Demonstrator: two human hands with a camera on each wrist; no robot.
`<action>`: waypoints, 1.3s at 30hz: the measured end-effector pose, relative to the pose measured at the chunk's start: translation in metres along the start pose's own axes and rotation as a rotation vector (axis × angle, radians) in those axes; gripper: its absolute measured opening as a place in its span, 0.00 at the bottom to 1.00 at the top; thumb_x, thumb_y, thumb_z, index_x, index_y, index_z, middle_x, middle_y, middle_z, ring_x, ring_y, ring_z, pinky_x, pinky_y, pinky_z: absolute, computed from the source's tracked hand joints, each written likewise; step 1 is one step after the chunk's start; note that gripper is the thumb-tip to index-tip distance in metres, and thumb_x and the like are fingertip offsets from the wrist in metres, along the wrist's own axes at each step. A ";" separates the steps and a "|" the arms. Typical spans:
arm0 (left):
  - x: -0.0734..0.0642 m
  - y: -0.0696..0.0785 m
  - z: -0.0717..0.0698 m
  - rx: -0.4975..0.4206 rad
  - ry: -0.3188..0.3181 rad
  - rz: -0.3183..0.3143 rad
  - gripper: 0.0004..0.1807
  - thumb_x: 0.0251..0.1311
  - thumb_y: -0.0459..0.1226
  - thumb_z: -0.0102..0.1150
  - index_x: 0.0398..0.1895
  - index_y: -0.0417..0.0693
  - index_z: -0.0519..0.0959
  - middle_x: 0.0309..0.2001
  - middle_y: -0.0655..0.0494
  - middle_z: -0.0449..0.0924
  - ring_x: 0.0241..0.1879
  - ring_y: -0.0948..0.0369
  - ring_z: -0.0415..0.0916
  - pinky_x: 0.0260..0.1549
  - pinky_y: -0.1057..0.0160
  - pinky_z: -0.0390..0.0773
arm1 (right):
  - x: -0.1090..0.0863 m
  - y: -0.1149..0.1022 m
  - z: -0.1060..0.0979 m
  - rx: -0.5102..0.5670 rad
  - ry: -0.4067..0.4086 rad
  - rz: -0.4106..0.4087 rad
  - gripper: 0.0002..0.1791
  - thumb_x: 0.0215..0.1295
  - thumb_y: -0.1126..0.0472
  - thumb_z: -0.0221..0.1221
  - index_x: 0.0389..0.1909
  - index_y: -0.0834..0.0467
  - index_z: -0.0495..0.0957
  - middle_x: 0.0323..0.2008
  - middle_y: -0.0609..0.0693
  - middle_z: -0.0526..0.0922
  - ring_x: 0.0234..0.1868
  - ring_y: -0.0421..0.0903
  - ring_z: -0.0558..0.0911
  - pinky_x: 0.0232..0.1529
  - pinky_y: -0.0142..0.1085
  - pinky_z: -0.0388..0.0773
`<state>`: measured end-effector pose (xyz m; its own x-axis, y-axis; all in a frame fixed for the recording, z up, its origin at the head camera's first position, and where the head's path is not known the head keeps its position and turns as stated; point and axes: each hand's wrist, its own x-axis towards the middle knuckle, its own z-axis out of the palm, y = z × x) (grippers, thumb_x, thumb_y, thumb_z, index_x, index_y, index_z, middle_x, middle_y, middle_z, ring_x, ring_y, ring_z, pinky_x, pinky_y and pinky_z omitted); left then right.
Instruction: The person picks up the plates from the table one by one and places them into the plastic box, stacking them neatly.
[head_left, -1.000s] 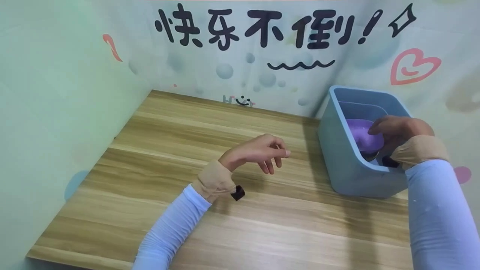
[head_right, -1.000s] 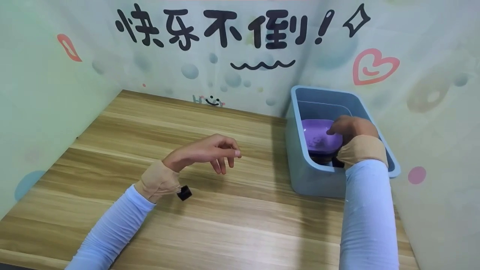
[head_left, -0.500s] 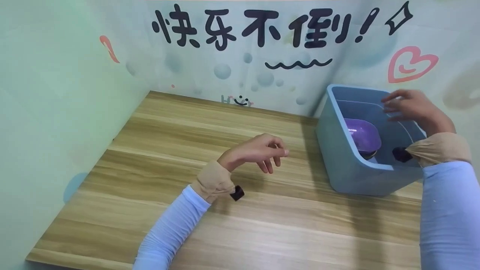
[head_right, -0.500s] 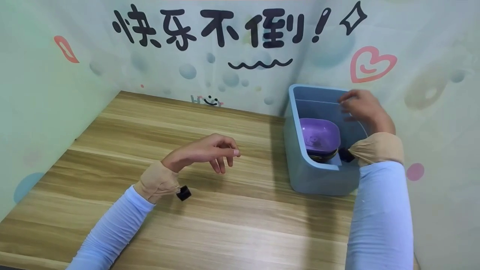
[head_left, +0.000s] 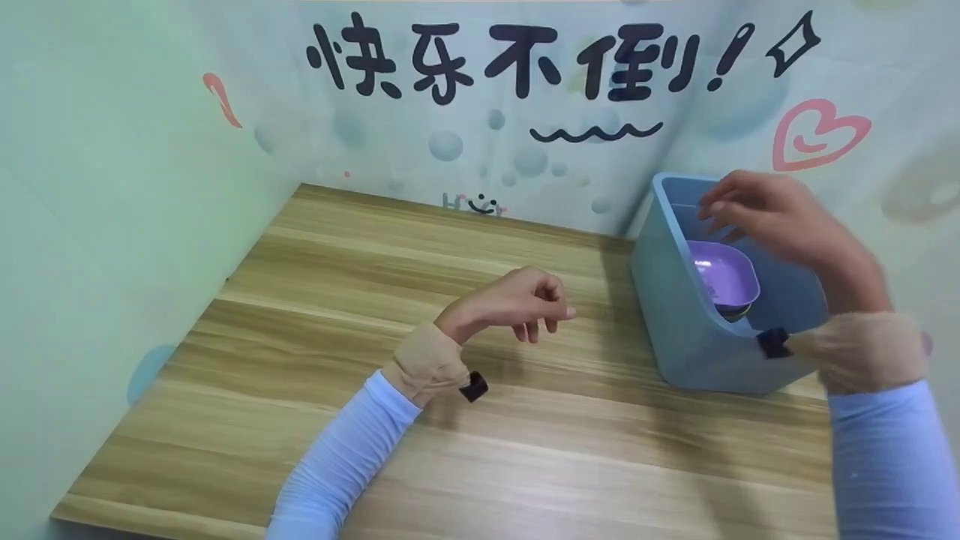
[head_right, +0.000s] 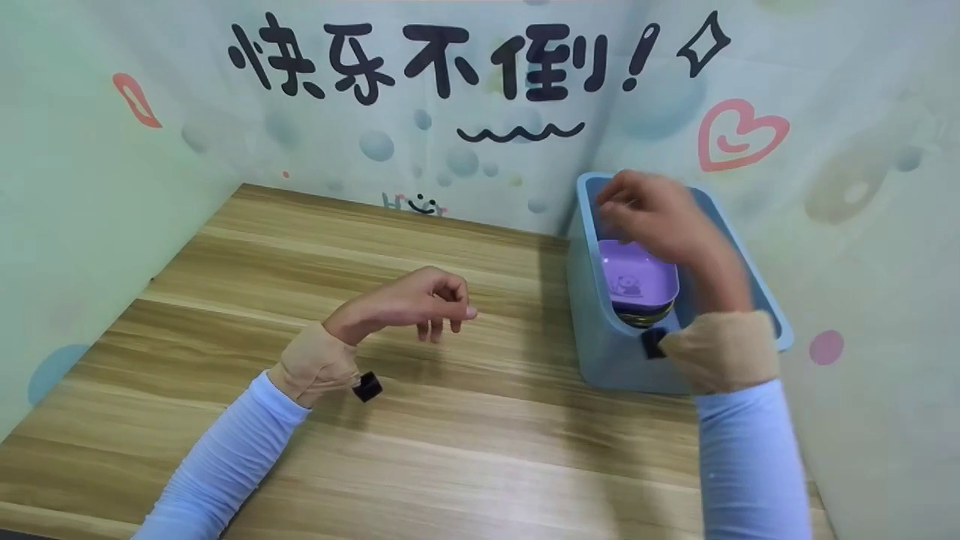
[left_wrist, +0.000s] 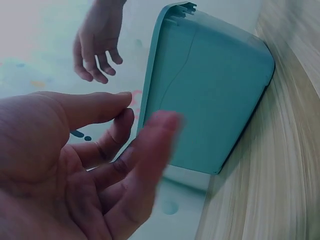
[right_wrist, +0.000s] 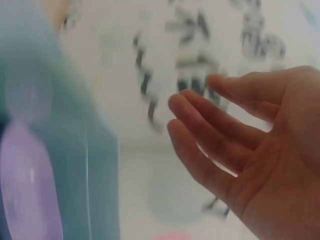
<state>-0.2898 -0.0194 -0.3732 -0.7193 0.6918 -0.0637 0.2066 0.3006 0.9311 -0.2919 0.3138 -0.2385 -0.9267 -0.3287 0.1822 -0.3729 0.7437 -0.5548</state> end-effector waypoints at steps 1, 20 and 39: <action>0.001 0.000 0.000 0.016 0.017 0.002 0.11 0.70 0.42 0.62 0.30 0.50 0.79 0.27 0.56 0.81 0.19 0.60 0.79 0.20 0.67 0.80 | -0.003 -0.008 0.009 -0.006 -0.001 -0.017 0.13 0.76 0.58 0.58 0.55 0.59 0.80 0.41 0.38 0.85 0.38 0.34 0.87 0.38 0.23 0.85; 0.007 0.003 -0.006 -0.031 0.276 -0.053 0.07 0.65 0.34 0.67 0.41 0.38 0.87 0.28 0.56 0.83 0.23 0.64 0.79 0.23 0.70 0.81 | -0.015 -0.027 0.130 0.298 -0.010 -0.166 0.10 0.78 0.63 0.55 0.50 0.64 0.81 0.43 0.53 0.85 0.39 0.47 0.88 0.38 0.32 0.89; -0.004 0.004 -0.003 -0.009 0.307 -0.049 0.06 0.66 0.37 0.67 0.38 0.42 0.86 0.28 0.57 0.82 0.23 0.62 0.80 0.23 0.69 0.82 | -0.011 -0.021 0.143 0.159 0.061 -0.128 0.08 0.75 0.67 0.56 0.46 0.63 0.83 0.39 0.57 0.86 0.34 0.35 0.85 0.32 0.27 0.84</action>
<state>-0.2887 -0.0229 -0.3682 -0.8951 0.4458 0.0017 0.1622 0.3221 0.9327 -0.2675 0.2182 -0.3453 -0.8749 -0.3753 0.3060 -0.4805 0.5949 -0.6444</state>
